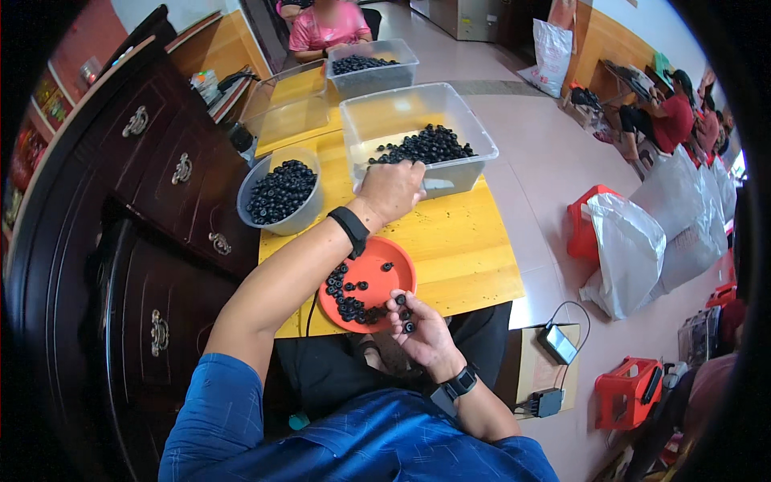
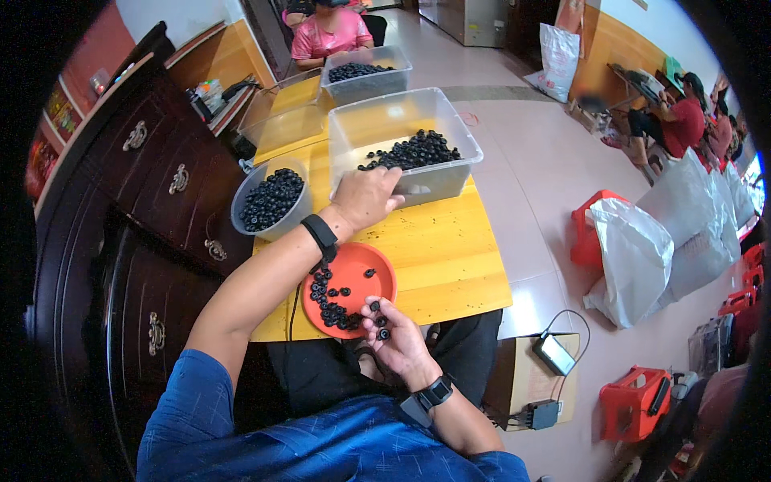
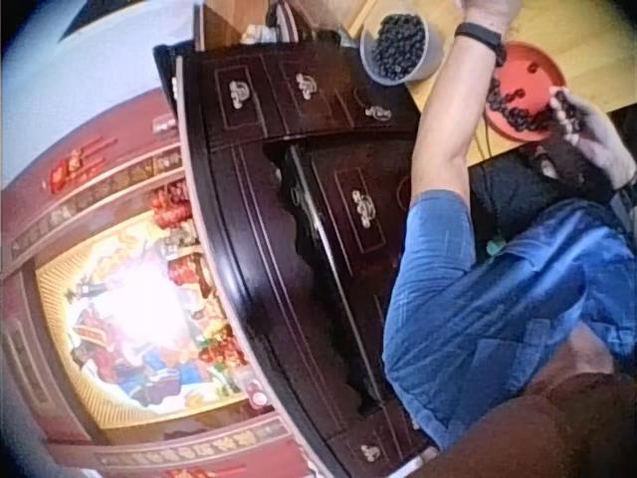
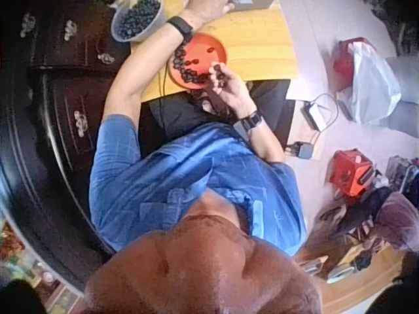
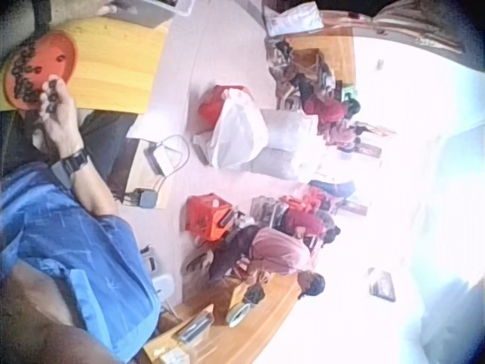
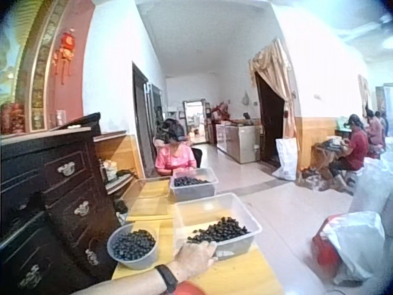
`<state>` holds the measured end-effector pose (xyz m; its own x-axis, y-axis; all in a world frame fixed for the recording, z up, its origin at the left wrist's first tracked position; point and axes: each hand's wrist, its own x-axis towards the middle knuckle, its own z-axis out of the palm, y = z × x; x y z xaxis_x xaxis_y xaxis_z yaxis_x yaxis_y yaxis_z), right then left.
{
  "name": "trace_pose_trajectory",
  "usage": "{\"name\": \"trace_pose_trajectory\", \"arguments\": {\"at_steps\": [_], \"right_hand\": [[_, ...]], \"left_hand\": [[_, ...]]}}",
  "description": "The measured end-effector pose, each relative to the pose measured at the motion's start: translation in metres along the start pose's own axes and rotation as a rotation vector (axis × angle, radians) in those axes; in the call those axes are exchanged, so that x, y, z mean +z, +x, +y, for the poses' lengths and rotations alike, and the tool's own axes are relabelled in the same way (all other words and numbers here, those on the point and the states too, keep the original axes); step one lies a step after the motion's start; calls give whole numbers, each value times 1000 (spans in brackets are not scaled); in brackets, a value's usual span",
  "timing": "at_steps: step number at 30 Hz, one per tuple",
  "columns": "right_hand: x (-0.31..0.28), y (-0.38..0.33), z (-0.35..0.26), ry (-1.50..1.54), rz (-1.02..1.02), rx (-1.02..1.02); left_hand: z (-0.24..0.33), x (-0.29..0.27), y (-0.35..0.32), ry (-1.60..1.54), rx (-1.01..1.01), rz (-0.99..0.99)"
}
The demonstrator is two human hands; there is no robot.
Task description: Sorting small black components or dried fruits from a plate into plastic containers.
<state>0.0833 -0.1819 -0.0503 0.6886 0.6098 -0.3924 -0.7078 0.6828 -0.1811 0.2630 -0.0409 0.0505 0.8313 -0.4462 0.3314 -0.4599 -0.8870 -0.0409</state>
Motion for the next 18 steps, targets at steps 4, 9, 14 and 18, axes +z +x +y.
{"name": "trace_pose_trajectory", "arguments": {"at_steps": [4, 9, 14, 18], "right_hand": [[-9, 1, -7, 17, -10, -36], [-14, 3, -16, 54, -39, -50], [-14, 0, -25, 78, -47, -61], [-20, -4, -34, 79, -40, -91]], "left_hand": [[-18, 19, 18, 107, 62, 52], [-33, 17, 28, 103, 157, 35], [-39, 20, 37, 17, 89, -112], [-51, 14, 44, -86, 84, -26]]}}
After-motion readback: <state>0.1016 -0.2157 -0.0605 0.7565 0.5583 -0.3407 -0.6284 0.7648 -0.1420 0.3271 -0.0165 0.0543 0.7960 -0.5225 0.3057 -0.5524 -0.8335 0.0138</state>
